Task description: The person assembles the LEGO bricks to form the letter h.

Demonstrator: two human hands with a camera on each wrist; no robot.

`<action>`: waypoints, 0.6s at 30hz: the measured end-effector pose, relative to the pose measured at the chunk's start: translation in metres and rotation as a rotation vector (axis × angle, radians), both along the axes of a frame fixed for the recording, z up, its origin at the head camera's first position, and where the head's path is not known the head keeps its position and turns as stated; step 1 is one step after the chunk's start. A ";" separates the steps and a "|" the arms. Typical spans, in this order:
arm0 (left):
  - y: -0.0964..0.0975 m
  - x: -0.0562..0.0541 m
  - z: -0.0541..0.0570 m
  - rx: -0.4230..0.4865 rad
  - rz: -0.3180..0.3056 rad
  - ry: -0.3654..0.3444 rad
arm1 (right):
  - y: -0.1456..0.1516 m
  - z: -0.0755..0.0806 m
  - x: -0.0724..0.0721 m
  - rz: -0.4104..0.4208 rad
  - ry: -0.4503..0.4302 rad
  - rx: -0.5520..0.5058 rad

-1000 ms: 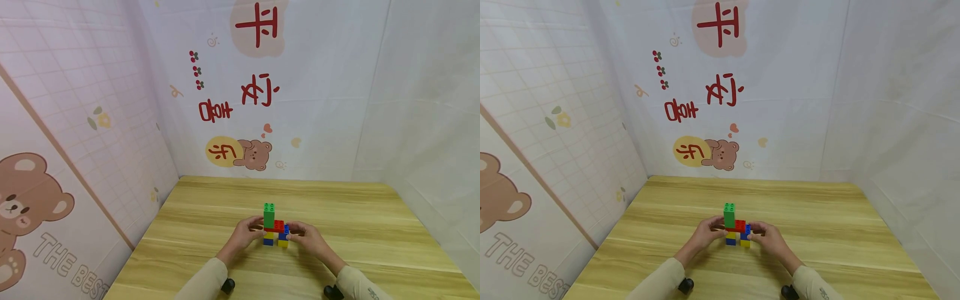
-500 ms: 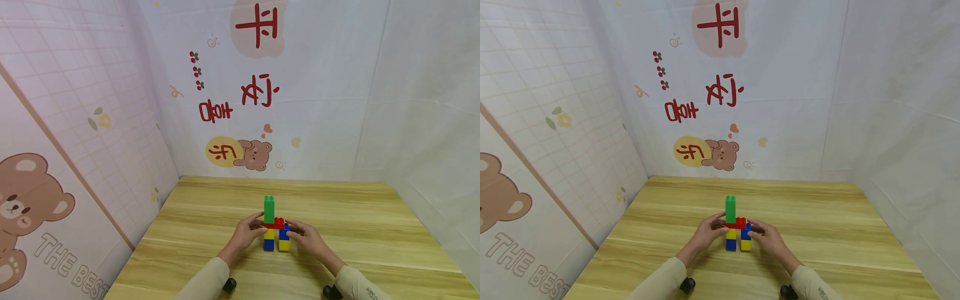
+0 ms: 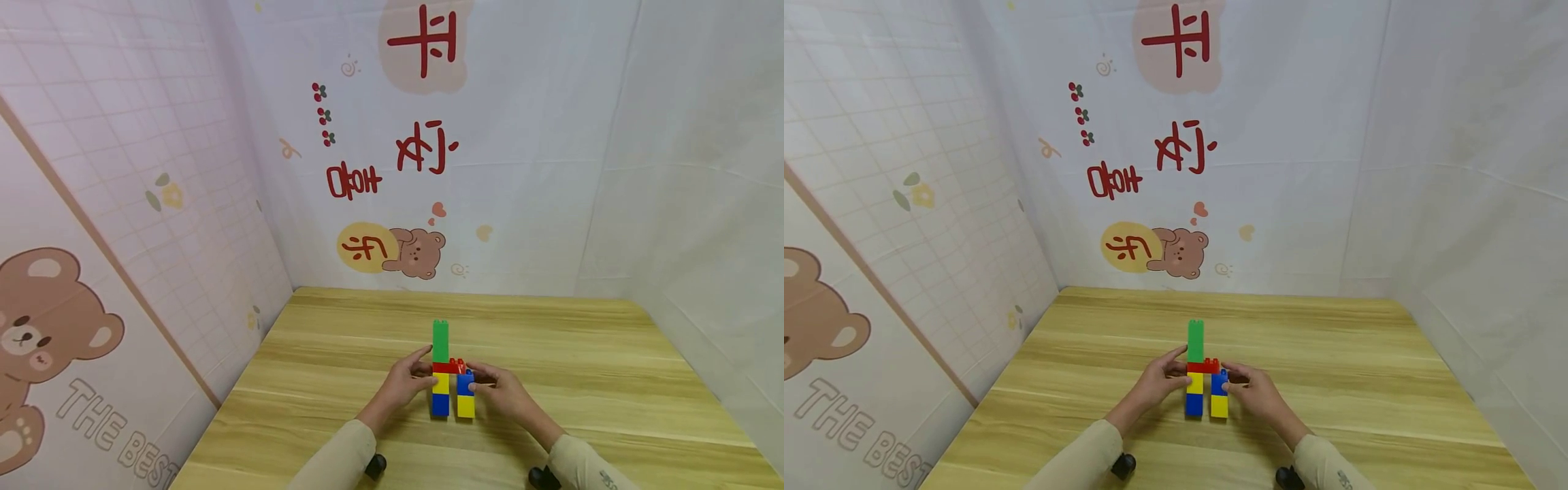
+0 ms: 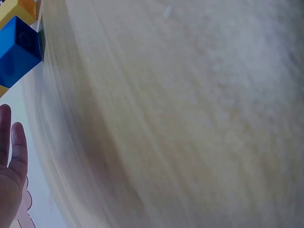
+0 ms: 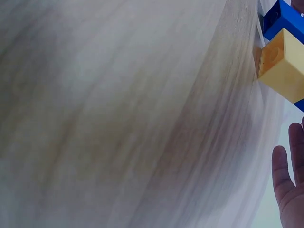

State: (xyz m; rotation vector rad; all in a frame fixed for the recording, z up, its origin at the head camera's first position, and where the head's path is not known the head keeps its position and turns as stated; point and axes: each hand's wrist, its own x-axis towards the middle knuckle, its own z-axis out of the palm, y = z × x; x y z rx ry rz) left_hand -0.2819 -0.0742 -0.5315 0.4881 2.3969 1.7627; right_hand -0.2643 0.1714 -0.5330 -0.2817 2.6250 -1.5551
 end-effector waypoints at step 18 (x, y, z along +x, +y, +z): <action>-0.005 -0.001 0.000 -0.040 -0.096 -0.094 | 0.010 -0.002 -0.003 0.219 0.020 -0.024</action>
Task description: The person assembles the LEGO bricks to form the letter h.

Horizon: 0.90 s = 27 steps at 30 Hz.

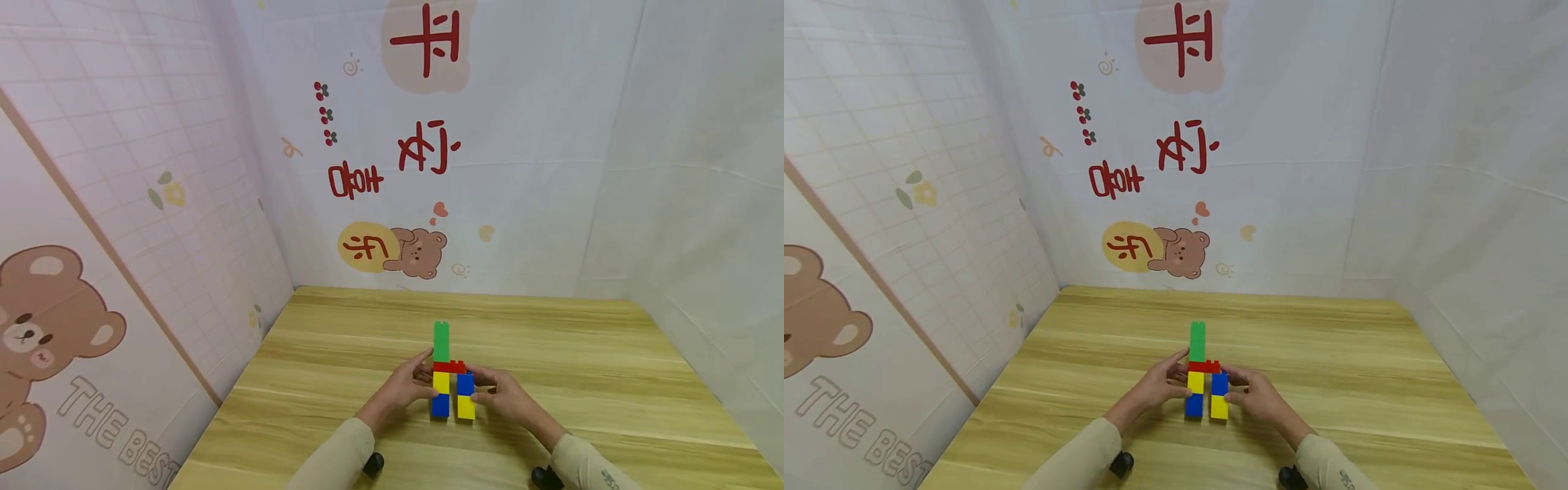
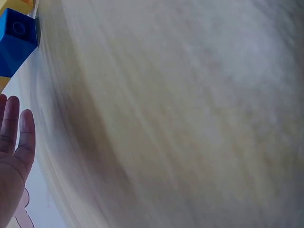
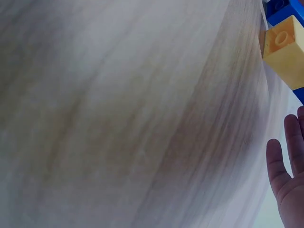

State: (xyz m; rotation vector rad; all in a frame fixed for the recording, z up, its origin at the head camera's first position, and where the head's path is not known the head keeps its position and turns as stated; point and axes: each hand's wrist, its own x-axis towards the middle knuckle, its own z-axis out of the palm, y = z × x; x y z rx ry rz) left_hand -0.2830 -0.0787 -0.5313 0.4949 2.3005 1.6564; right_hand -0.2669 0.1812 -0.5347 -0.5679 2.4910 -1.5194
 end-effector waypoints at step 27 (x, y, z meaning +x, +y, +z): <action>0.000 -0.004 -0.004 -0.057 -0.003 -0.055 | 0.002 -0.010 -0.004 0.026 -0.033 0.015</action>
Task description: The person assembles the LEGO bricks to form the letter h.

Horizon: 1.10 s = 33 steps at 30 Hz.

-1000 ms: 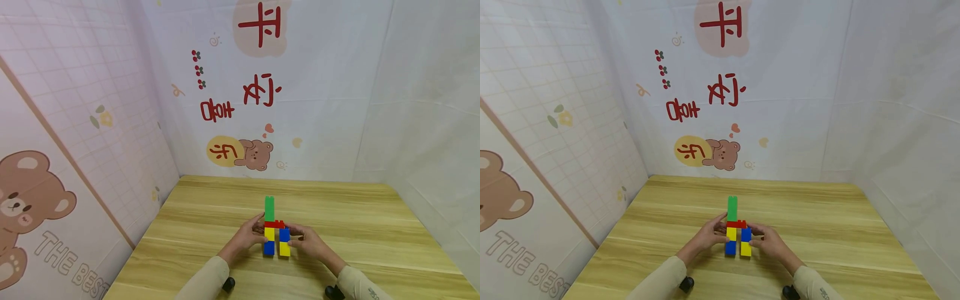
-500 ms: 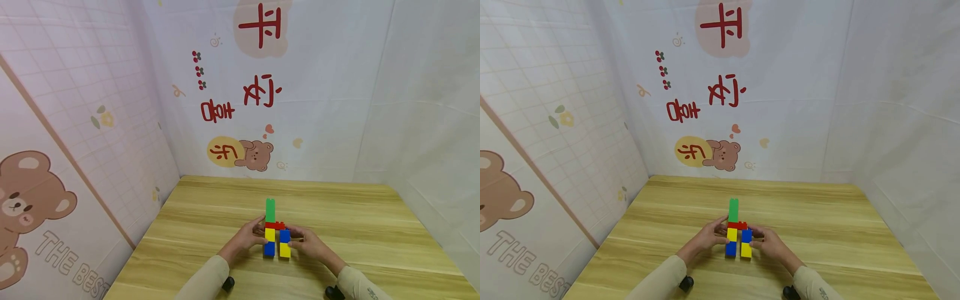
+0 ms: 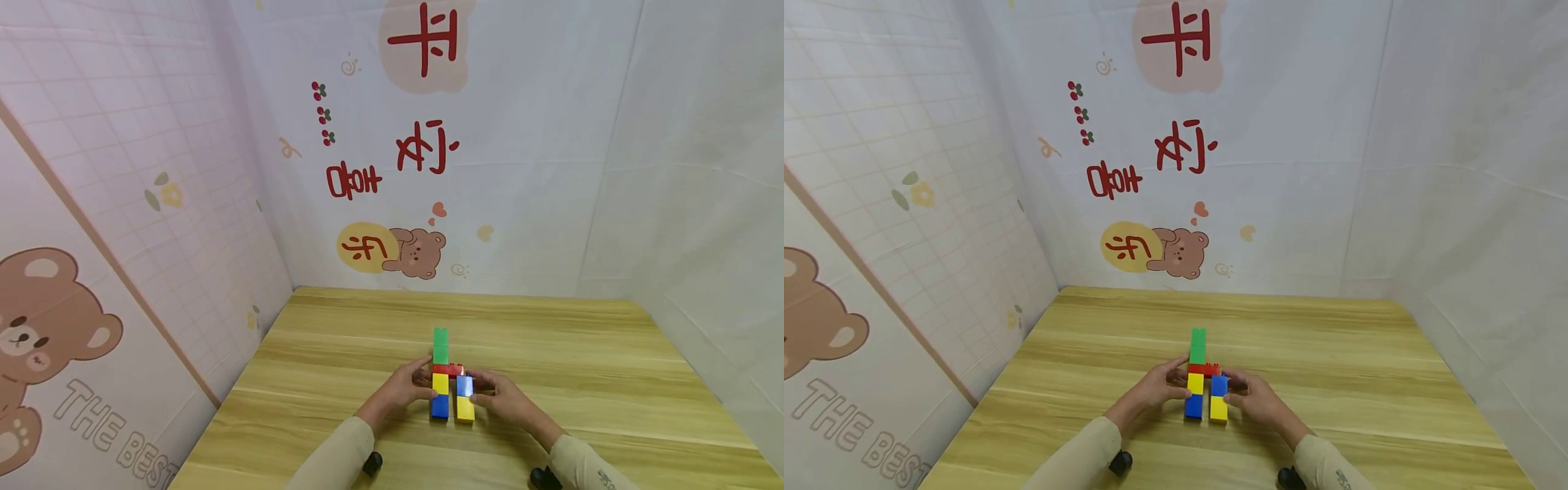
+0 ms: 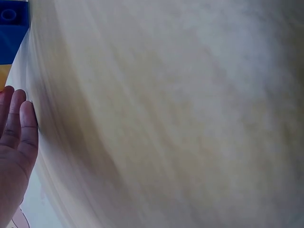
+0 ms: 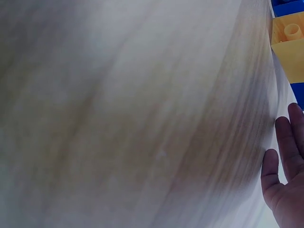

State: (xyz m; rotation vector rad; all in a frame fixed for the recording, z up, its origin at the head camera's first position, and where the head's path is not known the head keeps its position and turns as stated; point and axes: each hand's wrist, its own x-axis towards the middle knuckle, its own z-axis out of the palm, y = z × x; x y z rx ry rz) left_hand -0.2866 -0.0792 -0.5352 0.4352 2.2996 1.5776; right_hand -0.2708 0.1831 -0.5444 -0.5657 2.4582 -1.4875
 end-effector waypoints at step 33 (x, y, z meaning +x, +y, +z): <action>0.002 -0.003 -0.004 -0.100 -0.023 -0.006 | -0.003 0.000 0.003 -0.086 -0.096 0.079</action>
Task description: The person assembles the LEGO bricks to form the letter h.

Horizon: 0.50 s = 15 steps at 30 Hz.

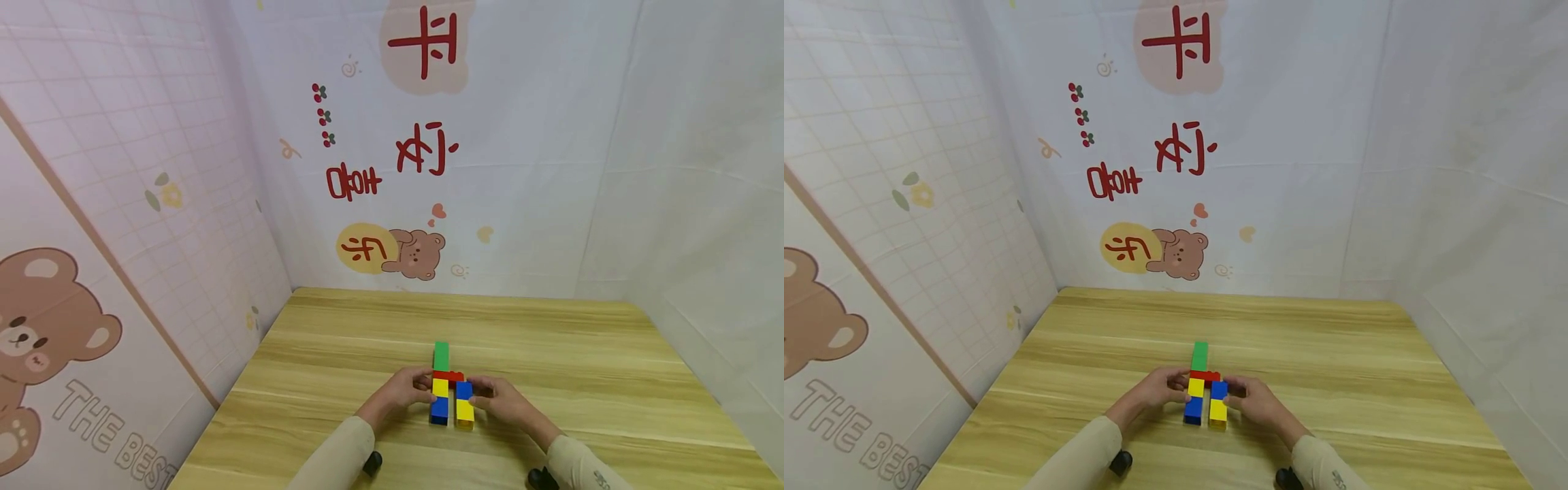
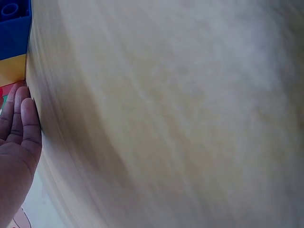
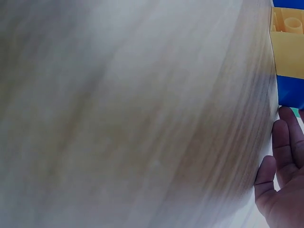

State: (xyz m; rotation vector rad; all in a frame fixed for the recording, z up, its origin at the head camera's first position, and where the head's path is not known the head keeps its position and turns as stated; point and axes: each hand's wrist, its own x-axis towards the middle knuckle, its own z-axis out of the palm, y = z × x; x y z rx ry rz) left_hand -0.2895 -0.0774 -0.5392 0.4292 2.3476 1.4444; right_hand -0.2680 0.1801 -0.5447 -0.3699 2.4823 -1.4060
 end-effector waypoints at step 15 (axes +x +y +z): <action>-0.035 -0.011 0.014 -0.017 0.077 0.071 | 0.029 0.008 -0.010 -0.150 0.144 0.141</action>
